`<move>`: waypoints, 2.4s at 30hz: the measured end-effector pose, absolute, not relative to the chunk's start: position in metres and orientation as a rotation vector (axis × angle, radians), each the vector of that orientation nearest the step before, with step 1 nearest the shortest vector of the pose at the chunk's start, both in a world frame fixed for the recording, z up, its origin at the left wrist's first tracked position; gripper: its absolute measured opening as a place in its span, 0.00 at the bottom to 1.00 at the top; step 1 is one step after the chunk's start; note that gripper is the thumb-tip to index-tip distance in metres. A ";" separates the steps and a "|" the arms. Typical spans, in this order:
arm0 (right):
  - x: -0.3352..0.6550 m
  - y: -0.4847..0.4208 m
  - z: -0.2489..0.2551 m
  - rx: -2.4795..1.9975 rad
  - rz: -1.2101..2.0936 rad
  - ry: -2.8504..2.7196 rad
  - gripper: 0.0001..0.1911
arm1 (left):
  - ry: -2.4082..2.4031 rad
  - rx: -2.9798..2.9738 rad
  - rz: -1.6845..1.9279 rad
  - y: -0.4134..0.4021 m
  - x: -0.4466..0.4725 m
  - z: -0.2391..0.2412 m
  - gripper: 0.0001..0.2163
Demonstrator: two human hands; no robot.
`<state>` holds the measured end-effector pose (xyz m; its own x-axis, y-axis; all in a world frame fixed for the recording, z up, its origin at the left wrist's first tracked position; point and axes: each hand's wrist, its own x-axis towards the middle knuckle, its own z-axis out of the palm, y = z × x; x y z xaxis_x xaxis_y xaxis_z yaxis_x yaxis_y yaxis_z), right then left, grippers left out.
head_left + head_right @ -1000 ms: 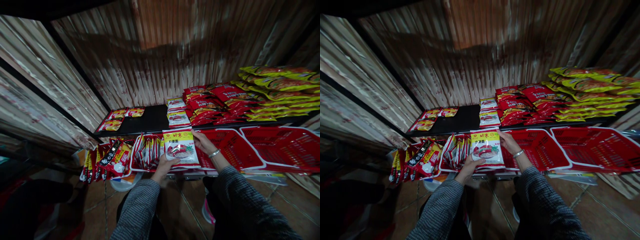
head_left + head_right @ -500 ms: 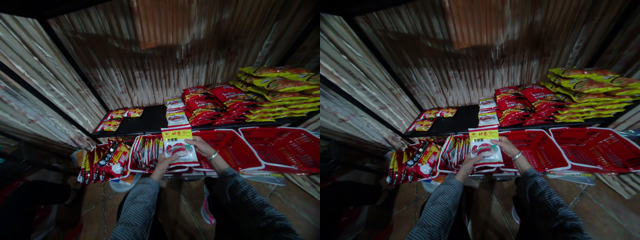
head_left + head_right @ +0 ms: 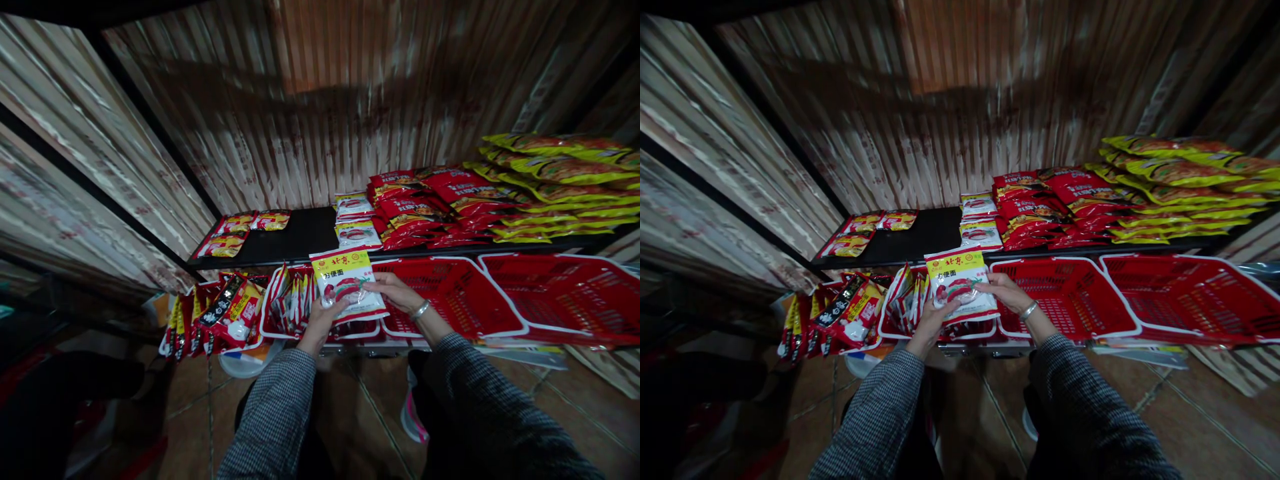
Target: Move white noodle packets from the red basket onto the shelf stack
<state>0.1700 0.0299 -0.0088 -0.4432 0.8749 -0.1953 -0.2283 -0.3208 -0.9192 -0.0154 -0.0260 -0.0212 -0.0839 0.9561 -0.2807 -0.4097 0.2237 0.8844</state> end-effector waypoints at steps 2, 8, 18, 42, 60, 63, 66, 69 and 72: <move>0.169 0.029 -0.009 -0.934 1.854 -1.119 0.17 | 1.132 0.650 1.275 -0.026 -0.018 -0.020 0.27; 0.168 0.028 -0.009 -0.931 1.856 -1.113 0.17 | 1.091 0.577 1.259 -0.023 -0.028 -0.014 0.28; 0.171 0.025 -0.016 -0.995 1.849 -1.215 0.18 | 1.072 0.511 1.400 -0.016 -0.031 -0.015 0.23; 0.160 0.034 -0.018 -0.952 1.682 -0.917 0.18 | 1.116 0.725 1.310 -0.014 -0.020 -0.025 0.30; 0.186 0.058 -0.014 -0.972 1.522 -0.780 0.17 | 1.129 0.828 1.025 0.000 0.007 -0.022 0.29; 0.189 0.060 -0.011 -0.986 1.497 -0.721 0.16 | 1.099 0.852 0.981 0.005 0.015 -0.024 0.29; 0.191 0.063 -0.008 -0.994 1.469 -0.663 0.16 | 1.096 0.857 0.980 0.011 0.022 -0.025 0.29; 0.195 0.066 -0.007 -0.938 1.475 -0.680 0.16 | 1.087 0.835 1.020 0.016 0.026 -0.021 0.30; 0.202 0.069 -0.009 -0.918 1.523 -0.757 0.17 | 1.093 0.804 1.090 0.022 0.023 -0.014 0.31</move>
<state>0.2023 0.0690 -0.0087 -0.0487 0.9888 -0.1411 -0.4850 -0.1469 -0.8621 0.0234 0.0215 -0.0140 0.0808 0.9563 -0.2810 -0.2780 0.2924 0.9150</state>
